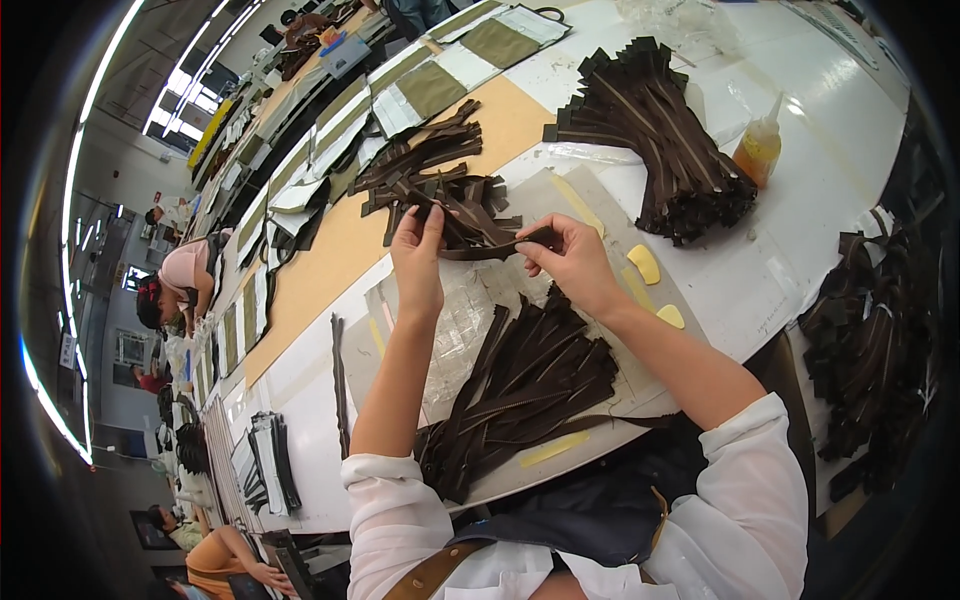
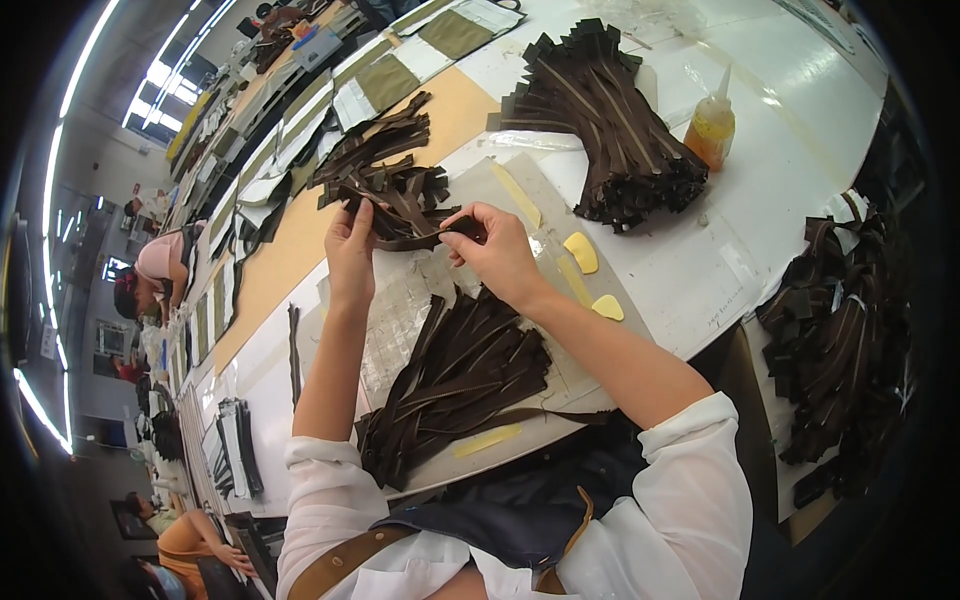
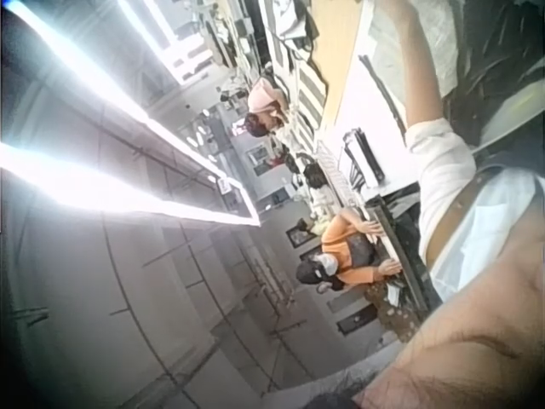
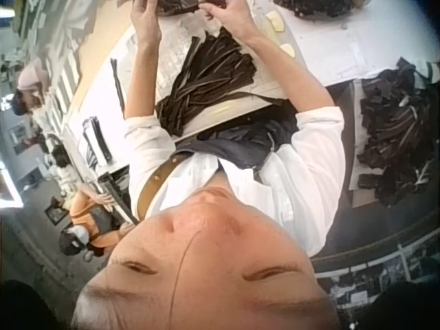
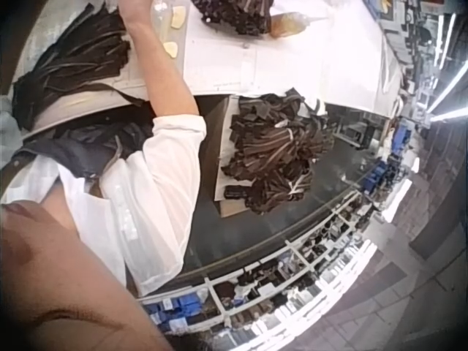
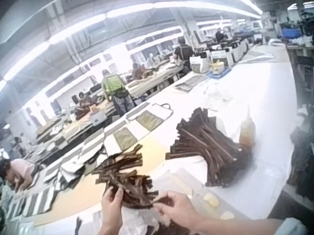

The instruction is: Arranging and grouping leather strips on a template/mat in a workshop environment.

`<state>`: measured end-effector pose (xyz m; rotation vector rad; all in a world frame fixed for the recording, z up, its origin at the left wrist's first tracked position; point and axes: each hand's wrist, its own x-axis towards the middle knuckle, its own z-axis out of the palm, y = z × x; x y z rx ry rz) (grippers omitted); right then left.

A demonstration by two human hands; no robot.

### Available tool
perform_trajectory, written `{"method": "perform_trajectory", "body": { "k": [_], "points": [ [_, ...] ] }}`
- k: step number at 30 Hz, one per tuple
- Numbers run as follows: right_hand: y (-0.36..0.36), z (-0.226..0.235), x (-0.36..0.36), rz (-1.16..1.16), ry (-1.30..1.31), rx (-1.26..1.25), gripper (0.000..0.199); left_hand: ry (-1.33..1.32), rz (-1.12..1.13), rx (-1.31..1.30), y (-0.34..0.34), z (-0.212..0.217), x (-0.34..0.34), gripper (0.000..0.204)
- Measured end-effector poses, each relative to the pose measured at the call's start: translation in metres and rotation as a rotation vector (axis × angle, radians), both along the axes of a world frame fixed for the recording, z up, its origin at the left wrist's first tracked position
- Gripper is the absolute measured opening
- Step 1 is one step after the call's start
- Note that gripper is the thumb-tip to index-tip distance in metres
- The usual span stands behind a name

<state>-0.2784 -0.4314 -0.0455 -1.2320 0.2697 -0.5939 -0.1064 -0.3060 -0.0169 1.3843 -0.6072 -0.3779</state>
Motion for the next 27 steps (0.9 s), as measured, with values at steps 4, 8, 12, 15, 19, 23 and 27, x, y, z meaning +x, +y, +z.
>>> {"method": "perform_trajectory", "body": {
  "k": [4, 8, 12, 15, 19, 23, 27],
  "points": [
    [0.001, 0.001, -0.002, -0.001, 0.033, -0.021, 0.011, 0.032, 0.085, -0.110, 0.009, 0.013, 0.015, 0.018],
    [0.005, 0.001, -0.001, -0.010, -0.022, -0.009, 0.010, 0.009, 0.209, -0.259, 0.039, 0.026, 0.067, 0.018],
    [0.001, -0.005, -0.001, -0.036, -0.020, -0.002, 0.009, -0.107, 0.357, -0.330, 0.071, 0.054, 0.106, 0.014],
    [-0.001, 0.004, -0.001, -0.047, 0.000, 0.031, 0.011, -0.191, 0.407, -0.393, 0.109, 0.086, 0.143, 0.013],
    [0.000, -0.001, 0.001, -0.011, -0.030, 0.112, 0.013, -0.305, 0.483, -0.394, 0.142, 0.133, 0.170, 0.017],
    [-0.005, -0.002, -0.001, -0.001, 0.006, 0.188, 0.015, -0.314, 0.611, -0.359, 0.176, 0.166, 0.172, 0.022],
    [0.003, 0.001, 0.000, 0.047, 0.018, 0.185, 0.016, -0.285, 0.592, -0.406, 0.210, 0.169, 0.167, 0.016]
  ]
}}
